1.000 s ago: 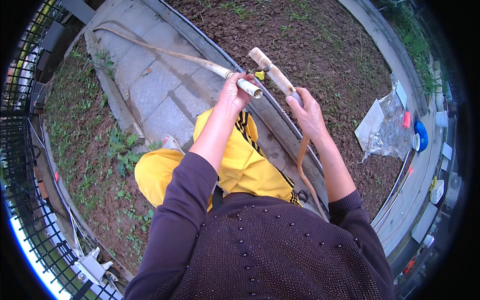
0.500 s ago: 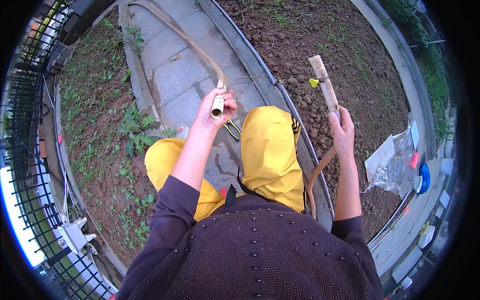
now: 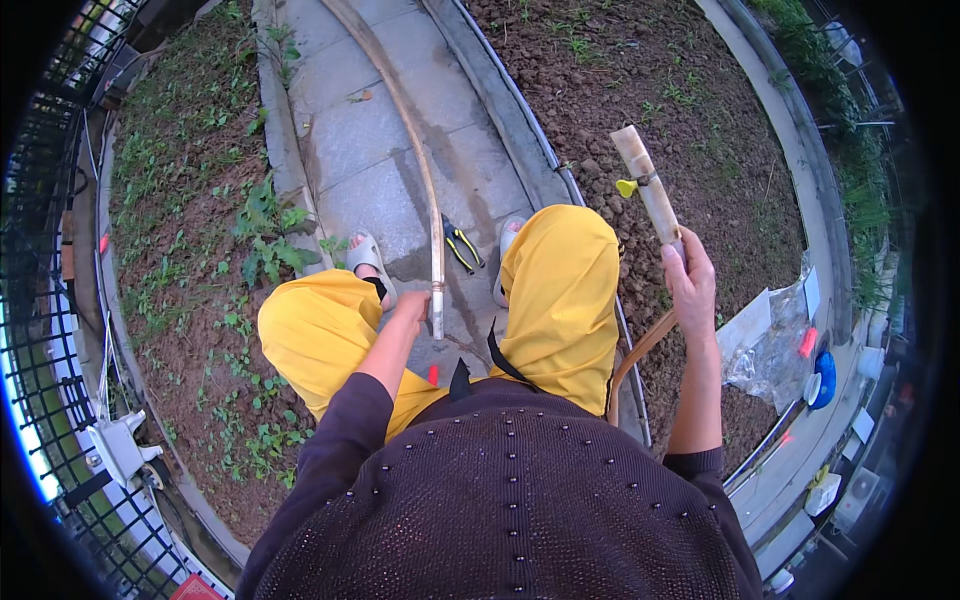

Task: The person uses pliers to cut a string binding a white PVC pipe segment to a wooden stick. After cutting the string, the person removes the pipe from the stick and sets the pliers down.

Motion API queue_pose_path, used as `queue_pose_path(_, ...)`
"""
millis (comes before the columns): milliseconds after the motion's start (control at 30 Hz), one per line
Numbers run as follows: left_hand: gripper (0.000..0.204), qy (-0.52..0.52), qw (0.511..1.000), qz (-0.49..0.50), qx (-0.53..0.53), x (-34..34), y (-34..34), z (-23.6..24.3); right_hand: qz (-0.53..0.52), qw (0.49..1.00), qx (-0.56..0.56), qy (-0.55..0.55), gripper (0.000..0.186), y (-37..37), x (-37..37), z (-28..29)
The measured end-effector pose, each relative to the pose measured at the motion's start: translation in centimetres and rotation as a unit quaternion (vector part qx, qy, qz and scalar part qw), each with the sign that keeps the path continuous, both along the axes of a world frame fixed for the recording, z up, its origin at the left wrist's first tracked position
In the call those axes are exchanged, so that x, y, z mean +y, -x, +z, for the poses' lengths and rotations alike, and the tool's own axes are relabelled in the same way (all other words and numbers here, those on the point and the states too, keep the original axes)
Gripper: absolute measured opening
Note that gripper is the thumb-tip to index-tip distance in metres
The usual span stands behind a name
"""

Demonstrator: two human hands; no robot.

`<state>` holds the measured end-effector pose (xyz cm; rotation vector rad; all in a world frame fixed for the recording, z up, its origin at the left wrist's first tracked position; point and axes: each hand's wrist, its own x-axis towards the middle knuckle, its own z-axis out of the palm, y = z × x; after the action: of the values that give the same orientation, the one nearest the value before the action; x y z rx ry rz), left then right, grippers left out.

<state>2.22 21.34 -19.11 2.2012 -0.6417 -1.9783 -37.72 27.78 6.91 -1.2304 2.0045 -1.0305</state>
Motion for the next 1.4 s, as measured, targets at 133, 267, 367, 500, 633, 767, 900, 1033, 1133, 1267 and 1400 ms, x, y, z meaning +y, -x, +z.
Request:
queue_pose_path(133,0.035,0.236,0.961,0.048,0.136,-3.4,3.8,8.0,0.025,1.0,0.005,-0.013,0.034,-3.1,0.3,2.5)
queue_pose_path(267,0.03,0.418,0.856,-0.085,0.291,-5.7,10.5,21.5,0.067,0.998,0.016,0.0,0.032,-4.9,1.6,4.5)
queue_pose_path(367,0.035,0.42,0.782,-0.152,0.435,-5.2,13.5,26.9,0.12,0.989,-0.086,-0.016,0.034,-5.0,2.5,5.1)
queue_pose_path(500,0.053,0.341,0.71,-0.188,0.587,-3.2,15.3,31.8,0.213,0.925,-0.314,-0.029,0.037,-3.4,4.2,6.3)
queue_pose_path(633,0.048,0.342,0.667,-0.28,0.6,-2.5,16.8,34.2,0.247,0.911,-0.328,-0.046,0.039,-2.1,5.7,7.2)
queue_pose_path(767,0.036,0.363,0.686,-0.301,0.555,-1.2,20.0,34.6,0.128,0.979,-0.127,0.091,0.038,-1.9,7.4,7.4)
queue_pose_path(900,0.024,0.411,0.722,-0.255,0.494,0.5,21.6,33.3,0.008,0.989,-0.084,0.122,0.033,-2.7,8.2,10.2)
queue_pose_path(1033,0.024,0.44,0.724,-0.253,0.466,2.1,23.9,32.9,0.049,0.958,-0.273,0.076,0.043,-4.5,9.3,9.9)
queue_pose_path(1133,0.025,0.448,0.717,-0.267,0.462,2.8,25.0,32.9,0.01,0.92,-0.384,0.08,0.045,-4.5,9.8,8.6)
queue_pose_path(1267,0.025,0.466,0.718,-0.277,0.437,3.1,25.3,32.3,-0.019,0.852,-0.522,0.043,0.046,-4.4,9.6,7.9)
queue_pose_path(1400,0.025,0.488,0.713,-0.279,0.419,3.1,25.5,31.9,-0.013,0.814,-0.579,0.051,0.047,-4.6,9.7,7.7)
